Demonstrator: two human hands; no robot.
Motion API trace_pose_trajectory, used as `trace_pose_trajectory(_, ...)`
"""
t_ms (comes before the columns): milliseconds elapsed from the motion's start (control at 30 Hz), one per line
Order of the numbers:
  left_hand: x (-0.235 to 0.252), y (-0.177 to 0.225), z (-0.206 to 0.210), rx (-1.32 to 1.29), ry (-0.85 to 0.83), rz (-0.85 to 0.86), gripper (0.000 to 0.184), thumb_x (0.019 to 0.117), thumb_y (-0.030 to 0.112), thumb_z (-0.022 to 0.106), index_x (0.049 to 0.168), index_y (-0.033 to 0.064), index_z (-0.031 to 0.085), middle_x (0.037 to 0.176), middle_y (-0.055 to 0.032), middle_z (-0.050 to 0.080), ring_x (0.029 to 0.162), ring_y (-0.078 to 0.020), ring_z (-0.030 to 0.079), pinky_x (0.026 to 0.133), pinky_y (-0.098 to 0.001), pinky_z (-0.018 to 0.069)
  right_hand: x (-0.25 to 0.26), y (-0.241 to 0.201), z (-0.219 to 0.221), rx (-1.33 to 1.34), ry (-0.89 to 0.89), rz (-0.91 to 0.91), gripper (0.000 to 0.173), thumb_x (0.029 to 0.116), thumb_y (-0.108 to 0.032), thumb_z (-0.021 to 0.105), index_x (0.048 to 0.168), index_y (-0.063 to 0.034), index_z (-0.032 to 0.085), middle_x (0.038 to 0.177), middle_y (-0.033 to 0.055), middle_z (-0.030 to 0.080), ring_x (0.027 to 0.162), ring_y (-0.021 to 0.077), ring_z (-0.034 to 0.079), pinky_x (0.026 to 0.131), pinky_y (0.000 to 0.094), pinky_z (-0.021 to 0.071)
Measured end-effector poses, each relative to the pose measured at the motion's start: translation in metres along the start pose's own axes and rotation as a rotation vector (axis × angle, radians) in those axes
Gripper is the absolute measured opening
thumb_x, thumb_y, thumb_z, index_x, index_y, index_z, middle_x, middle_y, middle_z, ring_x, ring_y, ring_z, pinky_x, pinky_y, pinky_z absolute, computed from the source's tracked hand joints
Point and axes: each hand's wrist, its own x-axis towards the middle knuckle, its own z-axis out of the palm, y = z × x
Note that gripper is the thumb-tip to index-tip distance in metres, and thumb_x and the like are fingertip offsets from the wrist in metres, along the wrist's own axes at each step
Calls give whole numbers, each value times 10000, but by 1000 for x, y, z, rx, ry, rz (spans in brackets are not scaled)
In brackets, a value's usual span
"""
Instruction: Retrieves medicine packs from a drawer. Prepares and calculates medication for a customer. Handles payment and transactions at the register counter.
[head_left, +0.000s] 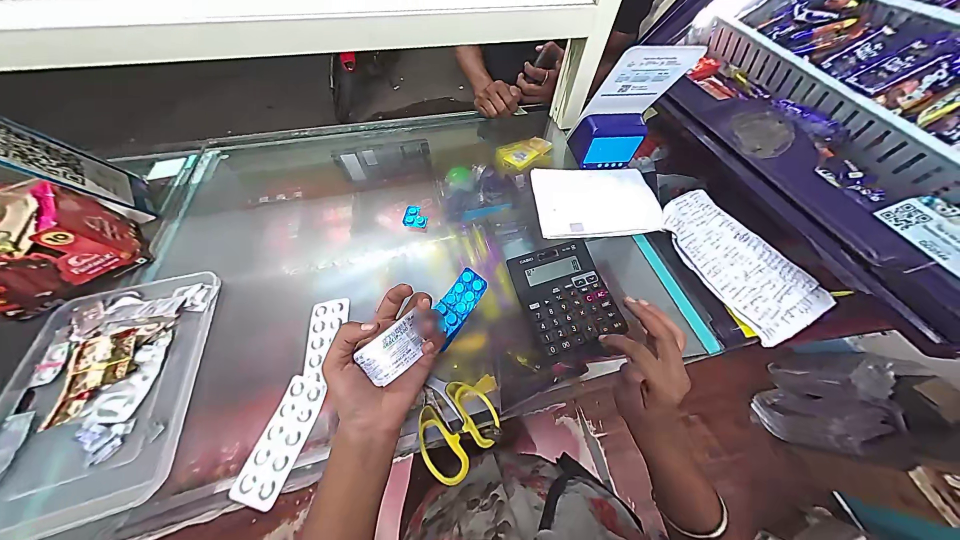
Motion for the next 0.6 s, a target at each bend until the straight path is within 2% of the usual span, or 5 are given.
trace_pose_trajectory(67, 0, 0, 1, -6, 14, -1, 404, 857, 266, 584, 1167, 13, 646, 1049, -163, 652, 861, -251, 668, 720, -331, 570, 0, 0, 3, -24, 50, 45, 513, 1103, -457, 309, 944, -132, 673, 1356, 109, 616, 1420, 224, 453, 1187, 373, 355)
trace_pose_trajectory(133, 0, 0, 1, -11, 19, -4, 401, 854, 262, 588, 1163, 15, 647, 1044, -160, 650, 863, -248, 669, 724, -329, 572, 2, -3, 5, -83, 22, 64, 541, 1094, -501, 320, 941, -116, 668, 1343, 157, 624, 1416, 271, 458, 1187, 401, 339)
trace_pose_trajectory(200, 1, 0, 2, -7, 20, -4, 399, 851, 258, 595, 1163, 14, 647, 1042, -157, 651, 862, -244, 669, 728, -326, 573, 5, -6, 9, -129, -37, 67, 567, 1072, -542, 381, 855, -88, 643, 1293, 202, 657, 1389, 337, 481, 1175, 422, 346)
trace_pose_trajectory(300, 1, 1, 1, -7, 22, -2, 394, 850, 252, 597, 1162, 17, 649, 1050, -160, 652, 869, -247, 672, 727, -329, 573, 6, -7, 12, -137, -70, 61, 567, 1054, -555, 427, 785, -80, 582, 1265, 204, 663, 1375, 331, 498, 1167, 390, 369)
trace_pose_trajectory(600, 1, 1, 0, -13, 10, 2, 393, 853, 254, 601, 1159, 13, 653, 1064, -166, 653, 878, -252, 672, 732, -332, 574, 5, -5, 11, -142, -45, 56, 581, 1054, -583, 391, 911, -80, 645, 1306, 198, 646, 1374, 309, 499, 1167, 374, 359)
